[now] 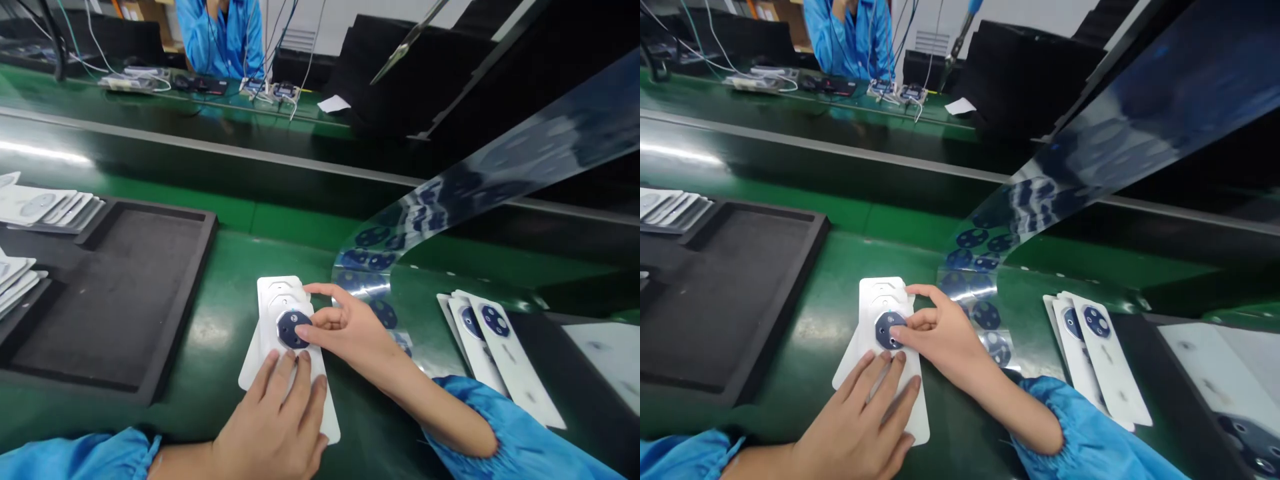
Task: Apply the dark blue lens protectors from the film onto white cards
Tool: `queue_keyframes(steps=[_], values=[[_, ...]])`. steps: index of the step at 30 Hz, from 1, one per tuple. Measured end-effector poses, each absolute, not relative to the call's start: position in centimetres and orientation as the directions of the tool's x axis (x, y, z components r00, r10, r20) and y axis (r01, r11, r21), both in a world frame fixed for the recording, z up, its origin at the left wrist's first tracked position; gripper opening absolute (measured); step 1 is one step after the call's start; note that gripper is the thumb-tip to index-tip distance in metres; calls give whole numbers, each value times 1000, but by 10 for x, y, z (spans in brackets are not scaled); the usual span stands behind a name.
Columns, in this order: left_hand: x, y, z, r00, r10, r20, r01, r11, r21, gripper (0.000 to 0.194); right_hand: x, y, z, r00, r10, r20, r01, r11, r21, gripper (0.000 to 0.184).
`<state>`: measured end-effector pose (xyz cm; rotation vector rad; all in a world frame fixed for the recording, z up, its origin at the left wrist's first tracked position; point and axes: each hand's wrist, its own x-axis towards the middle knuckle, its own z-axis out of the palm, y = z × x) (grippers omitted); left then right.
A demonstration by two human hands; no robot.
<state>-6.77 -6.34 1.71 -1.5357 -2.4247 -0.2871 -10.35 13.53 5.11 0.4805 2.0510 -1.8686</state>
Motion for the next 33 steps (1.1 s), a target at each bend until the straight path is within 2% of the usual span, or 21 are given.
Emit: queue_keyframes(steps=[13, 33], values=[[-67, -61, 18, -420, 847, 326, 902, 429, 49, 50, -103, 135, 52, -889, 73, -452, 458, 146, -877, 71], [-66, -61, 19, -412, 851, 325, 907, 419, 53, 50, -101, 136, 50, -903, 54, -426, 429, 131, -894, 66]])
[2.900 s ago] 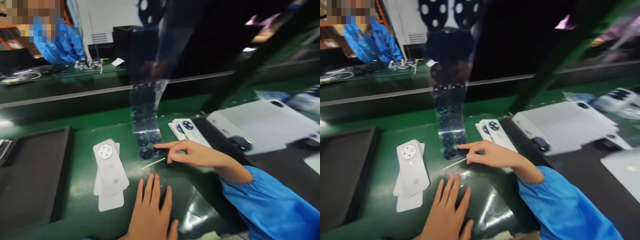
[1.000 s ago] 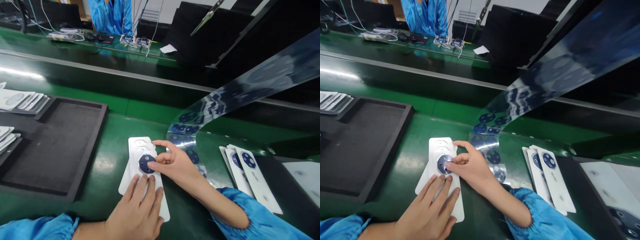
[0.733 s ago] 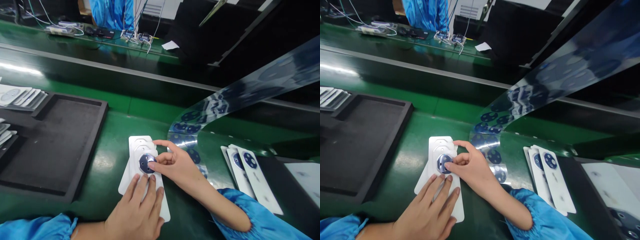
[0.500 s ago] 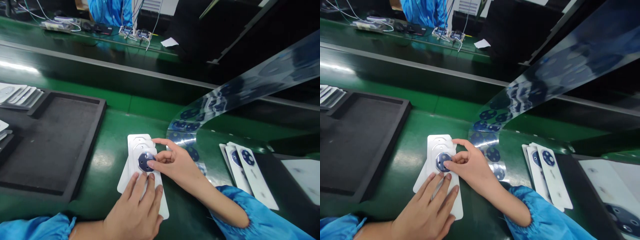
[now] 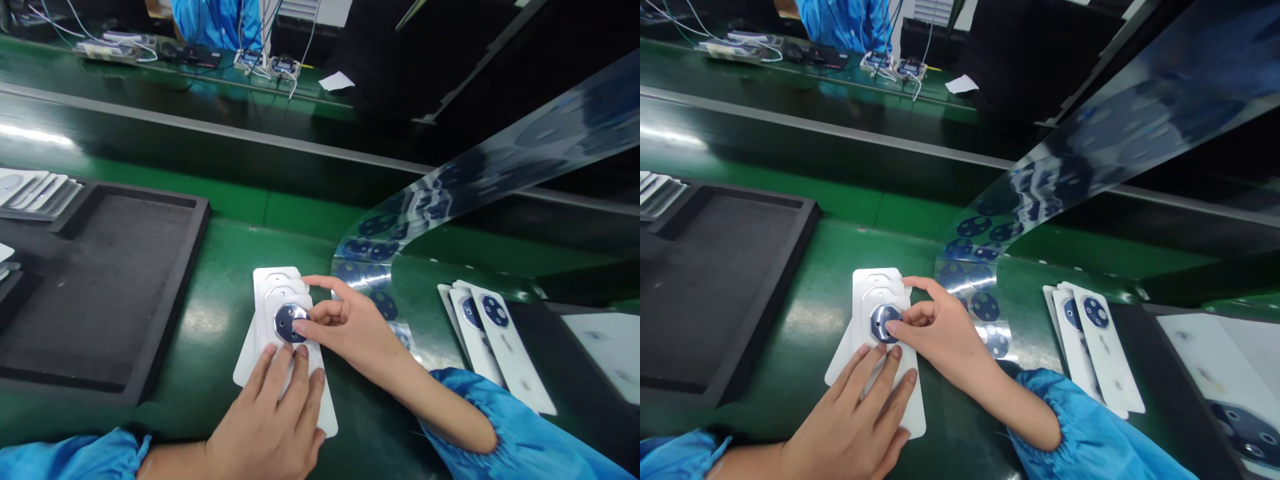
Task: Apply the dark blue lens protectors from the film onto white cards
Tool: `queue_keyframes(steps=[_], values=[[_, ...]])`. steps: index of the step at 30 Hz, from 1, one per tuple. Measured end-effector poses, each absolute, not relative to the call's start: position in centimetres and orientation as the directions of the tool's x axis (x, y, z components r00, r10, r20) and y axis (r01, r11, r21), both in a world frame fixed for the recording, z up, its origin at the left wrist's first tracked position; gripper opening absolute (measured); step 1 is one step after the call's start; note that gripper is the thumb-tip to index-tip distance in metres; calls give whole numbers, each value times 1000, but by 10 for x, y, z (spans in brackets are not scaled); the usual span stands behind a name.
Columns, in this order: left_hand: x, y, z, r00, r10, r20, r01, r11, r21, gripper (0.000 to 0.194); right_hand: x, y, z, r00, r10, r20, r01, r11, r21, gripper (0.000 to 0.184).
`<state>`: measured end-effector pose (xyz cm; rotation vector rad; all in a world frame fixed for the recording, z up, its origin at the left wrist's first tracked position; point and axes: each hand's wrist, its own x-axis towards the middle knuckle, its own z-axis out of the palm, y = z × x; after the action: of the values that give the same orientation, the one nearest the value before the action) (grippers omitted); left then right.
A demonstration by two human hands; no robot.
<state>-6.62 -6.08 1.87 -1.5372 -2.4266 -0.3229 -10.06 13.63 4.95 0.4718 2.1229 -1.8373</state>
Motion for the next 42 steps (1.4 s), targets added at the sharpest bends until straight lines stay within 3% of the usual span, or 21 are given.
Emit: queue_keyframes(steps=[16, 21, 24, 26, 28, 30, 32, 36, 42], values=[[-67, -63, 19, -410, 857, 313, 909, 410, 69, 52, -103, 132, 52, -900, 98, -424, 435, 195, -879, 64], [-66, -62, 17, -421, 858, 295, 906, 415, 88, 53, -100, 127, 49, -952, 146, -270, 307, 437, -846, 54], [-66, -63, 18, -425, 854, 299, 904, 417, 93, 53, -99, 125, 49, -995, 64, -77, 100, 728, -679, 48], [-65, -62, 18, -431, 851, 300, 901, 424, 91, 52, -99, 126, 48, -999, -16, 33, -28, 905, -424, 47], [-65, -62, 18, -437, 848, 301, 898, 430, 95, 51, -99, 127, 44, -992, -66, 107, -86, 978, -192, 54], [-65, -62, 18, -442, 847, 297, 896, 432, 103, 52, -101, 128, 36, -985, -78, 156, -98, 987, -124, 61], [-64, -62, 17, -445, 844, 299, 895, 433, 110, 52, -103, 128, 28, -982, -80, 169, -109, 979, -170, 57], [-63, -63, 17, -446, 835, 322, 893, 436, 110, 50, -109, 131, 21, -992, -61, 111, -94, 942, -322, 26], [-65, -66, 17, -426, 851, 306, 902, 426, 71, 47, -103, 132, 32, -995, -33, 95, -79, 837, -542, 25]])
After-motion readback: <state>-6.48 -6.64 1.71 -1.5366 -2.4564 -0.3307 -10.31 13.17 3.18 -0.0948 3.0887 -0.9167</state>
